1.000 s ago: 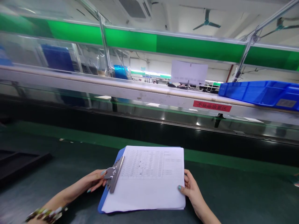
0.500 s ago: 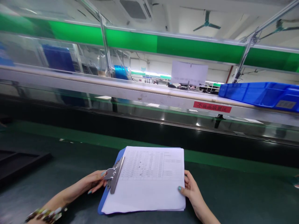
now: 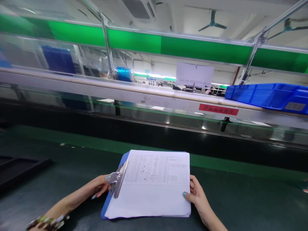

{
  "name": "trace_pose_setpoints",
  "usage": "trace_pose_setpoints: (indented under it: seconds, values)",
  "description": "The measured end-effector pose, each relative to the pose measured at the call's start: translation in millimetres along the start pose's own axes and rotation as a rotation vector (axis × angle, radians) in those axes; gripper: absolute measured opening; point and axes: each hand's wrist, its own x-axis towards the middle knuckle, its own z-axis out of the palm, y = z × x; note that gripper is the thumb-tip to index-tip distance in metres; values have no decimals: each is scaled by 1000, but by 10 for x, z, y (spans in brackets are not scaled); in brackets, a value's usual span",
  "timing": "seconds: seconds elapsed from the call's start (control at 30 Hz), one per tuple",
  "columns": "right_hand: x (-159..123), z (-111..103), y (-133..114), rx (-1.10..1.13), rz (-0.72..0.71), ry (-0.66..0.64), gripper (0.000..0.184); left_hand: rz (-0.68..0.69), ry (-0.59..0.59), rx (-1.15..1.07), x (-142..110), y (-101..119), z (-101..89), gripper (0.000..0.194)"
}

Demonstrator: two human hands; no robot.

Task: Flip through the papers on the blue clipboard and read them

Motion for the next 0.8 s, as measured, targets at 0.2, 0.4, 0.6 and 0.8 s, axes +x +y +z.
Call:
trace_pose_setpoints:
  seconds: [0.2, 0.4, 0.6, 0.8]
  values:
    - [-3, -29, -22, -27, 5, -58, 63, -16, 88, 16, 43, 60, 28, 73]
    - [-7, -18, -32, -28, 0, -53, 64, -26, 163, -41, 55, 73, 30, 78]
    - [-5, -7, -28, -32, 9, -50, 66, -10, 192, -36, 56, 37, 23, 75]
    - [-13, -7, -21, -32, 9, -41, 66, -12, 247, -23, 36, 71, 54, 68]
